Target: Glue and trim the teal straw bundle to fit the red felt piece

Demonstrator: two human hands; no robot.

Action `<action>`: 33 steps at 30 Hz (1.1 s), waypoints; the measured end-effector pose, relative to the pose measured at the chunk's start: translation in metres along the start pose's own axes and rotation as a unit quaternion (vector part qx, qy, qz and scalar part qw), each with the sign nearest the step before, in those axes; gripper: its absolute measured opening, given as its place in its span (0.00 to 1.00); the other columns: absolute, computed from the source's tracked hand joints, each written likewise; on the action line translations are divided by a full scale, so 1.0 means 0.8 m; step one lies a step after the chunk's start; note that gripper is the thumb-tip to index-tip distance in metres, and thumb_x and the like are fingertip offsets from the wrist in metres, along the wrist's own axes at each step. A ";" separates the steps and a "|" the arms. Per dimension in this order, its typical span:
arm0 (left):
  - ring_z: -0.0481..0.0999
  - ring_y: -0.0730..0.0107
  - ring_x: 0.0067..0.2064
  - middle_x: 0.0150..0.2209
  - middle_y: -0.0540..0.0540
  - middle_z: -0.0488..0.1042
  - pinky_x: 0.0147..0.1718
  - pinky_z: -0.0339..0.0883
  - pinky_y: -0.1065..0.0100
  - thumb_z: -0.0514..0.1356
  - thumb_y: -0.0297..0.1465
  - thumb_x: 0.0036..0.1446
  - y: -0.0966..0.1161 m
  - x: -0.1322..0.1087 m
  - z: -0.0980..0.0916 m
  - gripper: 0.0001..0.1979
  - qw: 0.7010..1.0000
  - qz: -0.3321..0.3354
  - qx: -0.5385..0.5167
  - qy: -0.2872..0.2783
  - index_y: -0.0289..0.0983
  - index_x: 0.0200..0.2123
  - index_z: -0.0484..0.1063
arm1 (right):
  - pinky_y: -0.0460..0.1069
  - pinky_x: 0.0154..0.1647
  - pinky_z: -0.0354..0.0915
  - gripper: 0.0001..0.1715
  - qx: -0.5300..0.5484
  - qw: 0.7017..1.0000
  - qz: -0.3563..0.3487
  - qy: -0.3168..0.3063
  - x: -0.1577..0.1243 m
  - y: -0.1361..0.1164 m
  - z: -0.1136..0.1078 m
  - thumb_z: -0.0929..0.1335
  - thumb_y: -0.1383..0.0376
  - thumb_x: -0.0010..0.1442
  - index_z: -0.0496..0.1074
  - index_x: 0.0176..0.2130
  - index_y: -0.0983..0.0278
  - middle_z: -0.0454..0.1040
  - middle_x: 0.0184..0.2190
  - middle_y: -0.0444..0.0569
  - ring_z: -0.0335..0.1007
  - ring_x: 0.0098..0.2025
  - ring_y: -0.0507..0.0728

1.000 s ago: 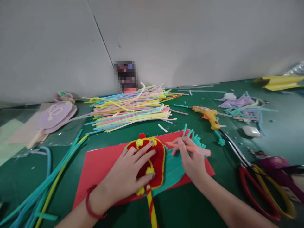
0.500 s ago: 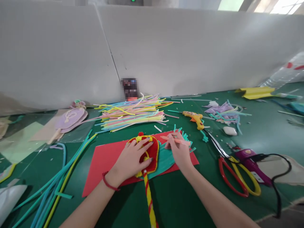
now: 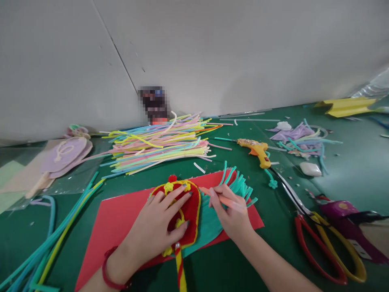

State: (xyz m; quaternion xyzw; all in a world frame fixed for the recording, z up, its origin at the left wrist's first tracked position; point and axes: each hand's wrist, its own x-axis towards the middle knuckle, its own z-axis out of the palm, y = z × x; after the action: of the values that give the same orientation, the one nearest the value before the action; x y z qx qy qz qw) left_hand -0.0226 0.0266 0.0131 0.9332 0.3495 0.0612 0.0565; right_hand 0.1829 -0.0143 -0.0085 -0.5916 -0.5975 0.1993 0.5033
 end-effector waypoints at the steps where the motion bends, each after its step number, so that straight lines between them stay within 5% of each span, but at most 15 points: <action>1: 0.68 0.57 0.47 0.61 0.48 0.62 0.46 0.64 0.54 0.55 0.37 0.58 0.000 0.000 0.000 0.26 1.000 0.000 0.000 0.000 0.44 0.60 0.60 | 0.44 0.26 0.61 0.14 -0.004 1.000 0.000 -0.005 0.000 0.000 0.000 0.61 0.65 0.64 0.65 0.26 0.62 0.66 0.21 0.42 0.64 0.22 0.48; 24: 0.67 0.55 0.48 0.62 0.49 0.61 0.48 0.63 0.53 0.54 0.38 0.59 0.004 0.004 -0.001 0.27 0.999 -0.013 -0.013 -0.027 0.46 0.62 0.58 | 0.43 0.19 0.59 0.14 -0.050 0.998 -0.029 0.029 -0.008 -0.015 -0.009 0.61 0.68 0.62 0.60 0.25 0.60 0.64 0.17 0.40 0.60 0.18 0.48; 33: 0.66 0.56 0.46 0.62 0.49 0.60 0.46 0.64 0.52 0.54 0.37 0.59 0.007 0.004 -0.004 0.26 0.999 -0.018 -0.004 -0.034 0.45 0.61 0.59 | 0.42 0.18 0.56 0.16 -0.047 0.998 -0.051 -0.005 -0.008 -0.017 -0.012 0.61 0.70 0.62 0.57 0.23 0.60 0.60 0.15 0.38 0.57 0.16 0.47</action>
State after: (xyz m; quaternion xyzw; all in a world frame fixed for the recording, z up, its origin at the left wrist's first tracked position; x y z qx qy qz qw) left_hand -0.0170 0.0246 0.0175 0.9280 0.3641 0.0300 0.0729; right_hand 0.1828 -0.0270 0.0046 -0.5820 -0.6385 0.1481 0.4812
